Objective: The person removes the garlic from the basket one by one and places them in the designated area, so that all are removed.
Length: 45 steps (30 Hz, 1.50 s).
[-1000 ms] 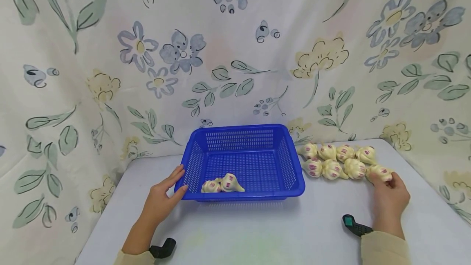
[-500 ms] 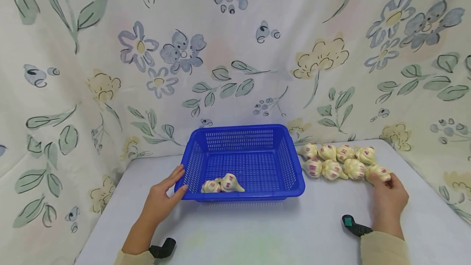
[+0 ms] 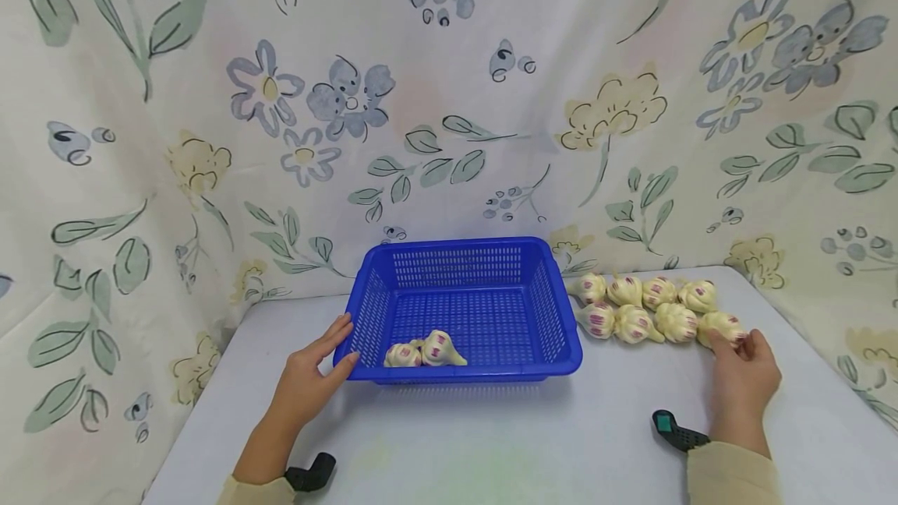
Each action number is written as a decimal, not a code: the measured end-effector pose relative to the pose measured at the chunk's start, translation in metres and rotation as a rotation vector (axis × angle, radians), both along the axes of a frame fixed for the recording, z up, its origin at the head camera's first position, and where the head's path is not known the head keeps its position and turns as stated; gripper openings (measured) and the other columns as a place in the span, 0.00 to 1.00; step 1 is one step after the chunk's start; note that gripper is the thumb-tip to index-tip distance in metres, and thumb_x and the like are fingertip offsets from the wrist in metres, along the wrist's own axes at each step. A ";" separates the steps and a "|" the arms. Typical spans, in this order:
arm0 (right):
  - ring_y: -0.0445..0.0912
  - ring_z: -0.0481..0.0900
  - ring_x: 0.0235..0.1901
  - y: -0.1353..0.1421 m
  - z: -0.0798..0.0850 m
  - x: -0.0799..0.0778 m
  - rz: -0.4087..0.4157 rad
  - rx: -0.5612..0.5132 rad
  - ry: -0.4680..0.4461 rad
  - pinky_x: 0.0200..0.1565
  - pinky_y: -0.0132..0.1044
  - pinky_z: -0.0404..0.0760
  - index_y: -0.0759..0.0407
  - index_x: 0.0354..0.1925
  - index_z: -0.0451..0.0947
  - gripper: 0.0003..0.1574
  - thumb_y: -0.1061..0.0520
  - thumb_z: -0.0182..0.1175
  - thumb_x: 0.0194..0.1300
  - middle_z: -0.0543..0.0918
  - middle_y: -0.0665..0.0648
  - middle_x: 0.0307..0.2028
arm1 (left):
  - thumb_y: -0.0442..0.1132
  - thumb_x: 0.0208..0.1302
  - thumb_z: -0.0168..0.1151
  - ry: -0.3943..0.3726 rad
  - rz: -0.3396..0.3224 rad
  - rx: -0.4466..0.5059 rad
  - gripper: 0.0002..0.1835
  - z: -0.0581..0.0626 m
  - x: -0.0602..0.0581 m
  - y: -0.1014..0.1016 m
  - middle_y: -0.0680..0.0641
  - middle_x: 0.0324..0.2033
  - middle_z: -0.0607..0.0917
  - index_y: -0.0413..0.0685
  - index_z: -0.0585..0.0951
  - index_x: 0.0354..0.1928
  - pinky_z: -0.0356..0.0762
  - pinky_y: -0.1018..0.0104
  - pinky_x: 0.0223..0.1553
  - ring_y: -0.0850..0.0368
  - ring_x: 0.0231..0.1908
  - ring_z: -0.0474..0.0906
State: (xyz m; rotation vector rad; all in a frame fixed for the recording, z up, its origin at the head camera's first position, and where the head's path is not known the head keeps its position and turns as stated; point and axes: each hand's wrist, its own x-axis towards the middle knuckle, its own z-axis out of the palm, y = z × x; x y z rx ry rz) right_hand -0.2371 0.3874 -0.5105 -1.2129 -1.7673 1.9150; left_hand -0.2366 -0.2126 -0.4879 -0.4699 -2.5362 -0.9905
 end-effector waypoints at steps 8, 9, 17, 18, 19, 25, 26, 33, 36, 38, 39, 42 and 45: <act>0.35 0.42 0.76 -0.001 0.001 0.000 0.004 0.010 -0.011 0.73 0.35 0.50 0.35 0.77 0.37 0.58 0.38 0.63 0.63 0.42 0.38 0.77 | 0.46 0.64 0.67 -0.005 -0.005 0.003 0.30 0.000 0.000 0.000 0.52 0.69 0.71 0.45 0.74 0.66 0.71 0.53 0.61 0.51 0.68 0.69; 0.35 0.42 0.76 -0.001 0.000 0.000 0.005 0.012 -0.013 0.73 0.35 0.50 0.36 0.77 0.37 0.58 0.39 0.63 0.64 0.42 0.38 0.77 | 0.46 0.64 0.67 -0.008 -0.005 0.003 0.30 0.000 0.000 0.000 0.52 0.69 0.71 0.46 0.74 0.66 0.71 0.53 0.61 0.51 0.68 0.68; 0.34 0.44 0.75 0.002 -0.001 -0.001 -0.013 -0.012 0.020 0.73 0.34 0.51 0.34 0.77 0.38 0.61 0.40 0.67 0.60 0.44 0.37 0.77 | 0.47 0.64 0.66 -0.023 -0.001 0.006 0.30 0.001 0.000 0.000 0.52 0.69 0.71 0.47 0.74 0.67 0.71 0.53 0.61 0.52 0.68 0.68; 0.34 0.44 0.75 0.002 -0.001 -0.001 -0.016 -0.015 0.023 0.73 0.34 0.51 0.34 0.77 0.39 0.61 0.39 0.67 0.60 0.45 0.37 0.77 | 0.47 0.64 0.66 -0.022 -0.002 0.006 0.30 0.001 0.001 0.000 0.52 0.69 0.71 0.46 0.74 0.67 0.71 0.53 0.61 0.52 0.68 0.68; 0.34 0.45 0.75 0.002 -0.001 0.000 -0.016 -0.012 0.024 0.73 0.34 0.51 0.34 0.77 0.39 0.61 0.39 0.67 0.59 0.45 0.38 0.77 | 0.47 0.64 0.66 -0.023 -0.003 0.007 0.30 0.002 0.001 0.001 0.52 0.69 0.71 0.46 0.74 0.67 0.71 0.54 0.61 0.52 0.68 0.68; 0.34 0.47 0.75 0.003 -0.003 0.001 -0.014 0.002 0.016 0.74 0.35 0.51 0.35 0.77 0.39 0.62 0.38 0.67 0.59 0.45 0.40 0.77 | 0.48 0.65 0.66 -0.034 -0.003 0.005 0.30 0.002 0.001 0.001 0.52 0.69 0.70 0.47 0.74 0.67 0.71 0.54 0.61 0.51 0.68 0.68; 0.35 0.46 0.75 0.003 -0.003 0.001 -0.010 0.006 0.013 0.74 0.35 0.51 0.35 0.77 0.39 0.62 0.38 0.67 0.59 0.45 0.40 0.77 | 0.48 0.65 0.66 -0.034 -0.002 0.004 0.30 0.002 0.000 0.001 0.52 0.69 0.70 0.47 0.73 0.67 0.71 0.53 0.61 0.51 0.68 0.68; 0.35 0.48 0.74 0.001 -0.002 -0.002 -0.021 -0.020 0.024 0.74 0.35 0.53 0.32 0.77 0.41 0.61 0.40 0.69 0.58 0.47 0.42 0.77 | 0.47 0.65 0.66 -0.028 0.000 0.004 0.30 0.003 0.000 0.000 0.52 0.69 0.71 0.46 0.74 0.67 0.71 0.53 0.61 0.51 0.68 0.68; 0.35 0.48 0.74 0.001 -0.002 -0.002 -0.010 -0.007 0.015 0.74 0.35 0.53 0.32 0.77 0.40 0.60 0.40 0.68 0.59 0.46 0.42 0.77 | 0.48 0.65 0.66 -0.028 0.004 0.001 0.30 0.003 0.000 0.000 0.52 0.69 0.70 0.46 0.74 0.67 0.71 0.53 0.61 0.51 0.68 0.68; 0.35 0.48 0.74 0.000 -0.002 -0.003 -0.013 -0.006 0.016 0.74 0.35 0.53 0.32 0.77 0.41 0.60 0.40 0.67 0.60 0.47 0.42 0.77 | 0.48 0.65 0.66 -0.029 0.005 0.000 0.30 0.003 0.000 0.000 0.52 0.69 0.70 0.46 0.74 0.67 0.71 0.53 0.61 0.51 0.68 0.68; 0.35 0.48 0.75 0.000 -0.001 -0.002 -0.012 -0.004 0.014 0.74 0.35 0.53 0.32 0.77 0.41 0.59 0.40 0.67 0.60 0.46 0.42 0.77 | 0.48 0.65 0.66 -0.029 0.005 0.000 0.30 0.003 0.000 0.000 0.52 0.69 0.70 0.47 0.74 0.67 0.71 0.53 0.61 0.51 0.68 0.68; 0.36 0.47 0.75 0.000 -0.001 -0.001 -0.004 0.002 0.004 0.74 0.35 0.52 0.32 0.77 0.40 0.60 0.38 0.67 0.60 0.45 0.41 0.78 | 0.47 0.65 0.66 -0.029 0.003 0.002 0.30 0.002 0.000 0.000 0.52 0.69 0.70 0.46 0.74 0.67 0.71 0.53 0.61 0.51 0.68 0.68; 0.36 0.47 0.75 0.000 0.001 0.002 0.001 0.005 -0.011 0.74 0.36 0.51 0.32 0.77 0.39 0.61 0.35 0.66 0.58 0.45 0.40 0.78 | 0.47 0.65 0.66 -0.032 0.001 0.004 0.30 0.002 0.000 0.001 0.52 0.69 0.71 0.46 0.74 0.67 0.71 0.53 0.61 0.51 0.68 0.68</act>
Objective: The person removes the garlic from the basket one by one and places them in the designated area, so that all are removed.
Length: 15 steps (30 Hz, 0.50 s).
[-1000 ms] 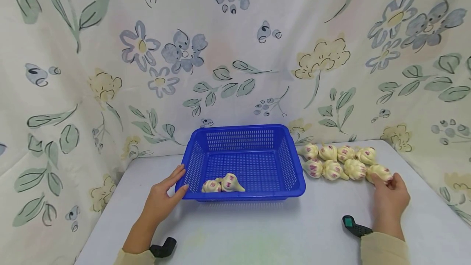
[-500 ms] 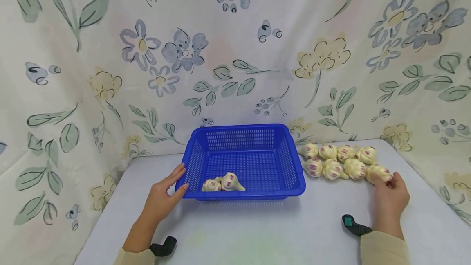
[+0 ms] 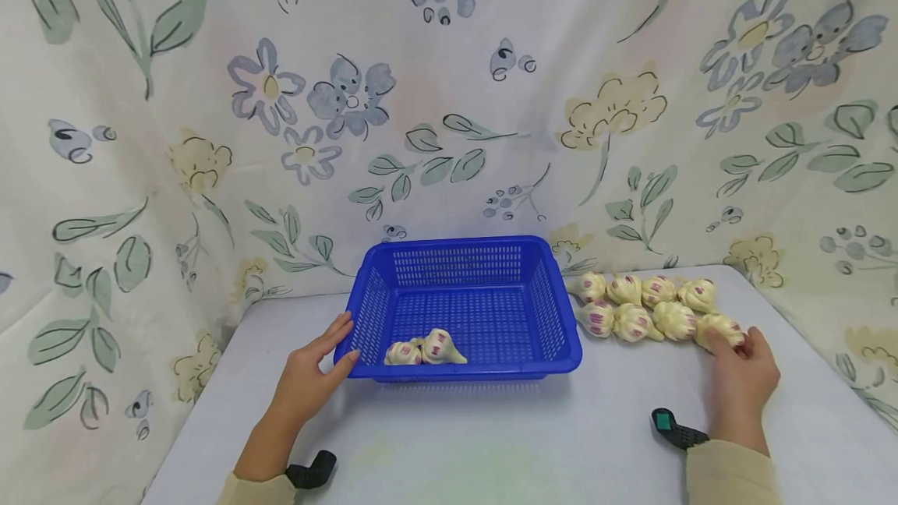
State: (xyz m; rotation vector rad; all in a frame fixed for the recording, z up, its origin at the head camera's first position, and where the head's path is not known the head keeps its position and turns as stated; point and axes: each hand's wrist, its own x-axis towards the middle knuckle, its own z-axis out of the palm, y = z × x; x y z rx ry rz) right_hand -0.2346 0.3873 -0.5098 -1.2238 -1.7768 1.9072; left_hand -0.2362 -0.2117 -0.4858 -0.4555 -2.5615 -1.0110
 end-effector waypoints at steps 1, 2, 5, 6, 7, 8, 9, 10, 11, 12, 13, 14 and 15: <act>0.37 0.47 0.75 0.000 0.001 0.001 0.000 0.004 -0.003 0.75 0.36 0.51 0.32 0.77 0.39 0.61 0.34 0.66 0.58 0.45 0.40 0.77 | 0.47 0.65 0.66 -0.002 0.002 -0.001 0.30 0.000 0.000 0.000 0.52 0.69 0.71 0.46 0.74 0.67 0.71 0.54 0.61 0.51 0.68 0.68; 0.37 0.46 0.76 0.000 0.002 0.001 -0.001 0.008 -0.005 0.75 0.37 0.51 0.32 0.77 0.39 0.61 0.34 0.66 0.58 0.45 0.40 0.77 | 0.47 0.65 0.66 -0.005 0.004 -0.002 0.30 0.000 0.000 0.000 0.52 0.69 0.71 0.46 0.74 0.67 0.71 0.54 0.61 0.52 0.68 0.68; 0.36 0.44 0.76 -0.001 0.005 0.002 -0.034 0.024 0.003 0.75 0.35 0.49 0.31 0.77 0.40 0.59 0.34 0.65 0.59 0.46 0.38 0.77 | 0.48 0.65 0.66 -0.014 0.010 -0.002 0.30 0.000 0.000 0.001 0.53 0.69 0.71 0.47 0.74 0.67 0.71 0.55 0.61 0.53 0.68 0.68; 0.36 0.43 0.76 -0.002 0.007 0.002 -0.047 0.033 0.013 0.75 0.35 0.48 0.31 0.77 0.41 0.58 0.35 0.65 0.60 0.45 0.38 0.77 | 0.48 0.65 0.66 -0.016 0.011 -0.001 0.30 0.000 0.000 0.001 0.54 0.69 0.71 0.47 0.74 0.67 0.71 0.55 0.61 0.53 0.68 0.68; 0.36 0.41 0.76 -0.002 0.008 0.002 -0.061 0.040 0.026 0.75 0.34 0.48 0.32 0.77 0.42 0.57 0.36 0.65 0.61 0.46 0.37 0.77 | 0.48 0.65 0.66 -0.018 0.012 0.000 0.30 0.000 0.000 0.001 0.53 0.69 0.71 0.47 0.74 0.67 0.71 0.55 0.61 0.53 0.68 0.68; 0.35 0.40 0.77 -0.004 0.010 0.002 -0.075 0.047 0.041 0.75 0.34 0.47 0.32 0.77 0.43 0.56 0.37 0.65 0.61 0.46 0.36 0.77 | 0.48 0.65 0.66 -0.018 0.011 0.002 0.30 0.000 0.000 0.001 0.53 0.69 0.71 0.47 0.74 0.67 0.71 0.54 0.61 0.52 0.68 0.68; 0.35 0.39 0.77 -0.006 0.012 0.001 -0.081 0.068 0.055 0.75 0.34 0.47 0.32 0.77 0.44 0.55 0.38 0.65 0.62 0.47 0.36 0.77 | 0.48 0.65 0.66 -0.019 0.011 0.003 0.30 0.000 0.000 0.001 0.53 0.69 0.71 0.47 0.74 0.67 0.72 0.54 0.61 0.52 0.68 0.68; 0.35 0.39 0.77 -0.009 0.015 0.000 -0.077 0.092 0.064 0.75 0.34 0.47 0.33 0.77 0.44 0.55 0.39 0.65 0.63 0.47 0.36 0.76 | 0.48 0.65 0.66 -0.021 0.012 0.004 0.30 0.000 0.000 0.001 0.53 0.69 0.71 0.47 0.74 0.67 0.72 0.54 0.61 0.52 0.68 0.68; 0.35 0.39 0.77 -0.012 0.018 -0.001 -0.078 0.104 0.075 0.75 0.35 0.47 0.33 0.77 0.45 0.54 0.40 0.65 0.63 0.47 0.35 0.76 | 0.48 0.65 0.66 -0.022 0.011 0.007 0.30 0.000 0.000 0.001 0.52 0.69 0.71 0.47 0.74 0.67 0.72 0.53 0.61 0.52 0.68 0.68; 0.36 0.39 0.77 -0.016 0.021 -0.002 -0.066 0.139 0.080 0.75 0.36 0.47 0.33 0.77 0.46 0.52 0.41 0.64 0.64 0.47 0.35 0.76 | 0.48 0.65 0.66 -0.024 0.010 0.009 0.30 0.000 0.000 0.001 0.52 0.69 0.71 0.47 0.74 0.67 0.71 0.53 0.61 0.52 0.68 0.68; 0.37 0.40 0.77 -0.022 0.024 -0.004 -0.047 0.183 0.080 0.76 0.37 0.48 0.34 0.77 0.46 0.51 0.42 0.63 0.65 0.48 0.35 0.76 | 0.48 0.65 0.66 -0.026 0.010 0.010 0.30 0.000 0.000 0.000 0.52 0.69 0.70 0.48 0.74 0.67 0.71 0.53 0.61 0.52 0.68 0.68; 0.39 0.40 0.77 -0.028 0.028 -0.005 -0.026 0.231 0.072 0.76 0.39 0.49 0.34 0.77 0.46 0.50 0.41 0.62 0.66 0.48 0.36 0.76 | 0.48 0.65 0.66 -0.026 0.008 0.012 0.30 0.000 0.000 0.000 0.52 0.69 0.70 0.48 0.74 0.67 0.71 0.53 0.61 0.52 0.68 0.67; 0.41 0.40 0.78 -0.034 0.032 -0.006 -0.005 0.278 0.065 0.76 0.41 0.50 0.35 0.77 0.46 0.49 0.41 0.60 0.67 0.48 0.37 0.77 | 0.48 0.65 0.66 -0.025 0.007 0.014 0.30 0.000 0.000 0.000 0.52 0.69 0.70 0.48 0.74 0.67 0.71 0.53 0.61 0.52 0.68 0.67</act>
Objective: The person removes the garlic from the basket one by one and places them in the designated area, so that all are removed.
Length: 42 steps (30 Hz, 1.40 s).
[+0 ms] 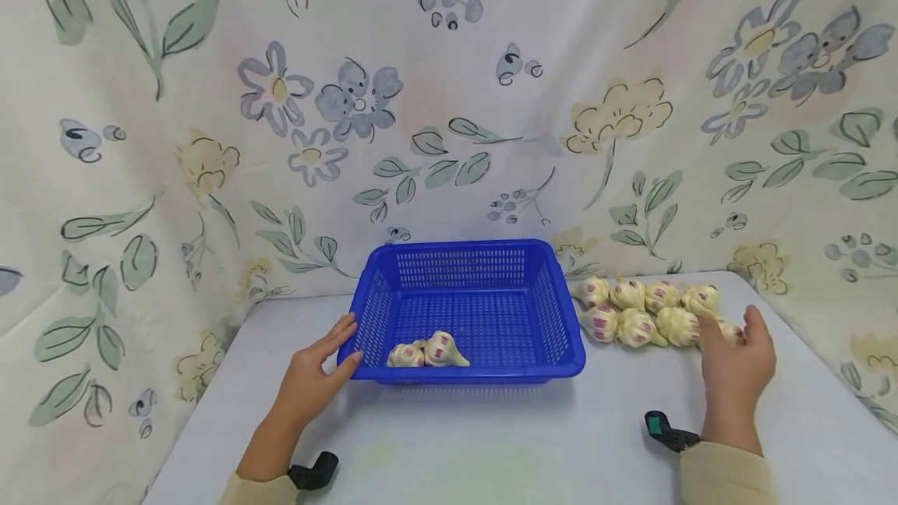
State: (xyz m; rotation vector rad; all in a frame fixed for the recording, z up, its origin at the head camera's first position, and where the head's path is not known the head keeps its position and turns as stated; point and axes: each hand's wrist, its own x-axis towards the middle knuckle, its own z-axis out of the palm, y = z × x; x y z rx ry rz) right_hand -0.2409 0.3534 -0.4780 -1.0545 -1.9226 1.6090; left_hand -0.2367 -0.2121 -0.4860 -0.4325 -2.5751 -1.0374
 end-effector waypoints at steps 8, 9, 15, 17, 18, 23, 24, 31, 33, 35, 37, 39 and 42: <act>0.41 0.49 0.76 -0.054 0.029 -0.006 0.154 0.221 0.110 0.74 0.37 0.55 0.39 0.76 0.52 0.44 0.44 0.59 0.69 0.53 0.42 0.76 | 0.48 0.65 0.66 -0.006 0.001 0.003 0.30 -0.001 0.000 0.000 0.53 0.70 0.70 0.48 0.74 0.67 0.70 0.53 0.62 0.52 0.69 0.67; 0.41 0.50 0.76 -0.063 0.032 -0.005 0.179 0.246 0.136 0.74 0.36 0.55 0.40 0.76 0.53 0.44 0.45 0.59 0.69 0.55 0.43 0.76 | 0.47 0.65 0.66 -0.003 0.000 0.003 0.30 -0.001 0.000 0.000 0.53 0.70 0.70 0.48 0.74 0.67 0.70 0.53 0.62 0.52 0.69 0.67; 0.44 0.62 0.73 -0.115 0.045 -0.001 0.362 0.384 0.251 0.70 0.30 0.62 0.48 0.74 0.60 0.41 0.47 0.62 0.68 0.65 0.52 0.73 | 0.47 0.64 0.66 0.023 -0.012 0.004 0.30 0.000 0.000 0.000 0.52 0.69 0.71 0.46 0.74 0.66 0.71 0.52 0.62 0.51 0.68 0.68; 0.45 0.64 0.72 -0.131 0.045 0.001 0.438 0.422 0.308 0.67 0.25 0.64 0.51 0.73 0.61 0.41 0.49 0.63 0.67 0.67 0.56 0.72 | 0.46 0.64 0.67 0.028 -0.015 0.004 0.29 0.000 0.000 0.000 0.52 0.69 0.71 0.45 0.75 0.66 0.71 0.52 0.61 0.51 0.68 0.68; 0.46 0.65 0.71 -0.139 0.045 0.001 0.477 0.442 0.339 0.65 0.21 0.64 0.53 0.73 0.62 0.41 0.50 0.64 0.67 0.68 0.57 0.71 | 0.46 0.64 0.66 0.029 -0.016 0.003 0.30 0.000 0.000 0.000 0.52 0.69 0.71 0.45 0.75 0.66 0.71 0.53 0.61 0.51 0.68 0.68; 0.54 0.66 0.69 -0.168 0.040 0.000 0.671 0.513 0.413 0.60 0.13 0.64 0.56 0.72 0.63 0.41 0.51 0.66 0.65 0.69 0.60 0.69 | 0.46 0.64 0.67 0.035 -0.011 -0.001 0.29 0.000 0.000 0.000 0.53 0.69 0.71 0.45 0.75 0.66 0.71 0.53 0.61 0.51 0.68 0.68; 0.55 0.67 0.69 -0.172 0.038 -0.001 0.694 0.524 0.411 0.60 0.13 0.64 0.55 0.72 0.63 0.41 0.51 0.66 0.65 0.69 0.60 0.69 | 0.46 0.64 0.67 0.034 -0.010 -0.002 0.29 0.000 0.000 0.000 0.53 0.69 0.71 0.45 0.75 0.66 0.71 0.53 0.61 0.51 0.68 0.69; 0.58 0.67 0.68 -0.191 0.039 -0.010 0.784 0.578 0.339 0.65 0.38 0.71 0.56 0.70 0.65 0.41 0.44 0.65 0.65 0.69 0.61 0.69 | 0.47 0.64 0.67 0.046 -0.013 0.004 0.30 0.000 0.001 -0.001 0.51 0.69 0.71 0.44 0.75 0.66 0.72 0.52 0.61 0.50 0.68 0.69; 0.58 0.67 0.69 -0.198 0.040 -0.014 0.838 0.560 0.306 0.65 0.46 0.71 0.56 0.70 0.65 0.42 0.41 0.64 0.65 0.69 0.61 0.69 | 0.46 0.64 0.67 0.047 -0.012 0.006 0.29 -0.001 0.001 -0.002 0.52 0.69 0.71 0.44 0.75 0.66 0.72 0.53 0.61 0.51 0.68 0.69; 0.58 0.67 0.69 -0.207 0.040 -0.019 0.900 0.508 0.279 0.66 0.50 0.70 0.57 0.70 0.65 0.44 0.40 0.64 0.64 0.69 0.61 0.69 | 0.46 0.64 0.67 0.046 -0.014 0.007 0.29 -0.002 0.001 -0.002 0.52 0.69 0.71 0.44 0.75 0.66 0.72 0.53 0.61 0.51 0.68 0.69; 0.57 0.68 0.69 -0.216 0.040 -0.024 0.944 0.463 0.247 0.66 0.51 0.70 0.56 0.70 0.65 0.44 0.39 0.64 0.64 0.71 0.61 0.68 | 0.46 0.64 0.67 0.044 -0.018 0.007 0.29 -0.003 0.001 -0.003 0.52 0.69 0.71 0.44 0.75 0.66 0.72 0.53 0.61 0.51 0.68 0.69; 0.55 0.69 0.68 -0.224 0.039 -0.030 0.978 0.428 0.220 0.66 0.50 0.71 0.55 0.69 0.66 0.43 0.40 0.65 0.63 0.72 0.60 0.67 | 0.46 0.64 0.67 0.040 -0.022 0.009 0.29 -0.004 0.000 -0.003 0.53 0.69 0.71 0.44 0.75 0.66 0.71 0.54 0.62 0.52 0.68 0.68; 0.55 0.70 0.67 -0.237 0.039 -0.036 1.029 0.424 0.176 0.65 0.51 0.72 0.54 0.69 0.67 0.41 0.43 0.66 0.63 0.74 0.60 0.66 | 0.46 0.64 0.67 0.032 -0.026 0.022 0.29 -0.004 0.000 -0.002 0.53 0.69 0.71 0.45 0.75 0.66 0.71 0.54 0.62 0.52 0.68 0.68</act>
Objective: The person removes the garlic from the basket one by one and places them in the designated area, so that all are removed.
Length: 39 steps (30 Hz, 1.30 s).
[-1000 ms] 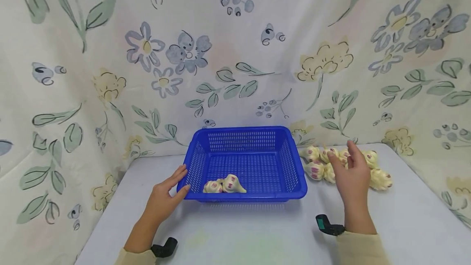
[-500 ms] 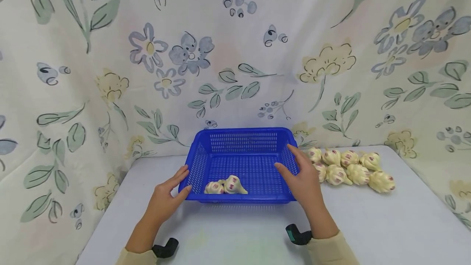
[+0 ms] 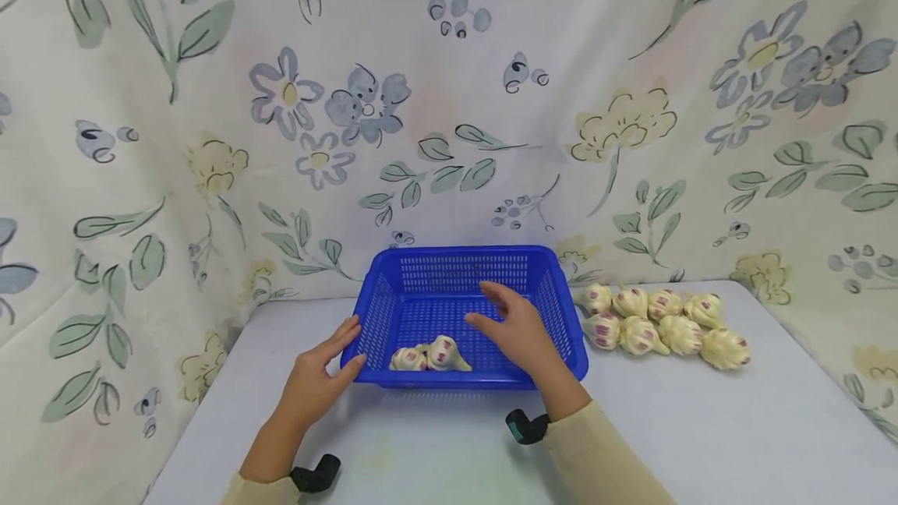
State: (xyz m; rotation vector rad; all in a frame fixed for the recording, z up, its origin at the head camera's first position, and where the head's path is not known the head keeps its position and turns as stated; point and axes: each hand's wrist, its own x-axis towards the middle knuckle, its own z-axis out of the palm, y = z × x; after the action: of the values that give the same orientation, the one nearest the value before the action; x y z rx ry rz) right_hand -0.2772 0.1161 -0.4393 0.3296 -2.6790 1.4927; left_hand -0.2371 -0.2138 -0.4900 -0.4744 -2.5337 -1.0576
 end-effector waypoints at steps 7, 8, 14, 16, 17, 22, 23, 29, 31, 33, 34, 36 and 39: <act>0.56 0.71 0.67 -0.026 -0.002 -0.007 0.127 0.141 -0.082 0.65 0.54 0.72 0.52 0.68 0.69 0.38 0.46 0.67 0.63 0.74 0.57 0.66 | 0.46 0.65 0.66 -0.016 -0.002 0.010 0.29 0.004 -0.001 0.002 0.53 0.69 0.71 0.45 0.74 0.66 0.70 0.53 0.62 0.52 0.69 0.67; 0.56 0.71 0.66 -0.029 -0.003 -0.008 0.148 0.171 -0.089 0.65 0.54 0.72 0.52 0.68 0.70 0.38 0.46 0.67 0.63 0.74 0.57 0.66 | 0.46 0.65 0.66 -0.015 -0.001 0.007 0.29 0.004 -0.001 0.003 0.53 0.69 0.71 0.45 0.74 0.66 0.70 0.53 0.62 0.52 0.69 0.67; 0.57 0.69 0.68 -0.038 -0.007 -0.008 0.243 0.360 -0.143 0.66 0.60 0.69 0.49 0.69 0.69 0.41 0.41 0.67 0.61 0.73 0.56 0.67 | 0.46 0.65 0.66 0.000 0.005 -0.001 0.29 0.005 -0.001 0.002 0.52 0.69 0.71 0.44 0.75 0.66 0.71 0.54 0.62 0.52 0.68 0.68; 0.58 0.66 0.70 -0.040 -0.009 -0.008 0.276 0.400 -0.162 0.67 0.62 0.66 0.46 0.71 0.67 0.42 0.40 0.66 0.62 0.72 0.56 0.68 | 0.47 0.65 0.66 0.007 0.005 -0.005 0.29 0.004 -0.001 0.002 0.52 0.69 0.71 0.44 0.75 0.66 0.71 0.54 0.62 0.52 0.68 0.68; 0.58 0.65 0.70 -0.040 -0.010 -0.008 0.294 0.410 -0.171 0.67 0.62 0.65 0.46 0.71 0.66 0.42 0.39 0.65 0.62 0.71 0.56 0.69 | 0.47 0.65 0.66 0.007 0.004 -0.005 0.29 0.004 -0.001 0.001 0.52 0.69 0.71 0.44 0.75 0.66 0.71 0.54 0.62 0.52 0.68 0.68; 0.58 0.66 0.70 -0.041 -0.011 -0.010 0.346 0.444 -0.207 0.67 0.62 0.65 0.43 0.72 0.65 0.41 0.36 0.62 0.64 0.73 0.55 0.67 | 0.47 0.65 0.66 0.018 0.002 -0.005 0.29 0.004 0.000 0.000 0.52 0.68 0.72 0.44 0.75 0.65 0.71 0.54 0.62 0.52 0.68 0.68; 0.57 0.67 0.69 -0.041 -0.011 -0.010 0.355 0.447 -0.214 0.67 0.62 0.66 0.43 0.71 0.66 0.40 0.36 0.61 0.65 0.75 0.54 0.66 | 0.47 0.65 0.66 0.020 0.002 -0.004 0.29 0.004 0.000 0.000 0.51 0.68 0.72 0.44 0.75 0.65 0.72 0.53 0.62 0.52 0.68 0.68; 0.56 0.71 0.66 -0.042 -0.012 -0.011 0.390 0.431 -0.243 0.66 0.61 0.68 0.45 0.65 0.74 0.33 0.37 0.59 0.66 0.78 0.53 0.62 | 0.47 0.65 0.66 0.001 0.015 -0.004 0.29 0.003 0.000 -0.001 0.52 0.69 0.71 0.44 0.75 0.66 0.71 0.54 0.61 0.52 0.68 0.68; 0.55 0.74 0.62 -0.042 -0.012 -0.011 0.400 0.425 -0.236 0.64 0.60 0.70 0.47 0.61 0.78 0.28 0.39 0.59 0.67 0.81 0.52 0.58 | 0.48 0.65 0.66 -0.013 0.019 -0.004 0.29 0.003 0.001 0.000 0.53 0.69 0.71 0.45 0.75 0.66 0.71 0.54 0.61 0.52 0.68 0.68; 0.52 0.77 0.56 -0.041 -0.013 -0.011 0.407 0.416 -0.234 0.62 0.58 0.73 0.47 0.55 0.80 0.22 0.41 0.59 0.67 0.83 0.50 0.53 | 0.48 0.65 0.65 -0.026 0.023 -0.004 0.29 0.003 0.001 0.001 0.54 0.69 0.70 0.46 0.74 0.66 0.70 0.55 0.62 0.53 0.69 0.67; 0.50 0.78 0.53 -0.041 -0.013 -0.012 0.408 0.414 -0.234 0.61 0.56 0.75 0.46 0.52 0.81 0.19 0.41 0.60 0.67 0.83 0.49 0.51 | 0.48 0.65 0.65 -0.029 0.024 -0.005 0.29 0.003 0.001 0.001 0.54 0.69 0.70 0.46 0.74 0.66 0.70 0.55 0.62 0.53 0.69 0.67; 0.47 0.77 0.49 -0.040 -0.013 -0.012 0.405 0.410 -0.235 0.59 0.54 0.76 0.46 0.48 0.81 0.15 0.43 0.61 0.67 0.83 0.48 0.48 | 0.48 0.65 0.65 -0.032 0.024 -0.003 0.29 0.003 0.002 0.001 0.55 0.69 0.70 0.47 0.74 0.67 0.70 0.56 0.62 0.54 0.69 0.67; 0.46 0.77 0.47 -0.039 -0.014 -0.011 0.389 0.401 -0.248 0.59 0.53 0.76 0.45 0.46 0.81 0.13 0.44 0.64 0.65 0.83 0.48 0.47 | 0.48 0.65 0.65 -0.024 0.016 0.001 0.29 0.002 0.001 0.002 0.55 0.69 0.70 0.47 0.75 0.66 0.70 0.56 0.62 0.54 0.69 0.67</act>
State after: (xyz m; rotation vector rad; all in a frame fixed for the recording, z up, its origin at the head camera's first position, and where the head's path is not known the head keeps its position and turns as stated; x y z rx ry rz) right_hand -0.2886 0.0774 -0.4530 0.7718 -3.2602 1.1091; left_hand -0.2359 -0.2120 -0.4879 -0.4427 -2.5528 -1.0650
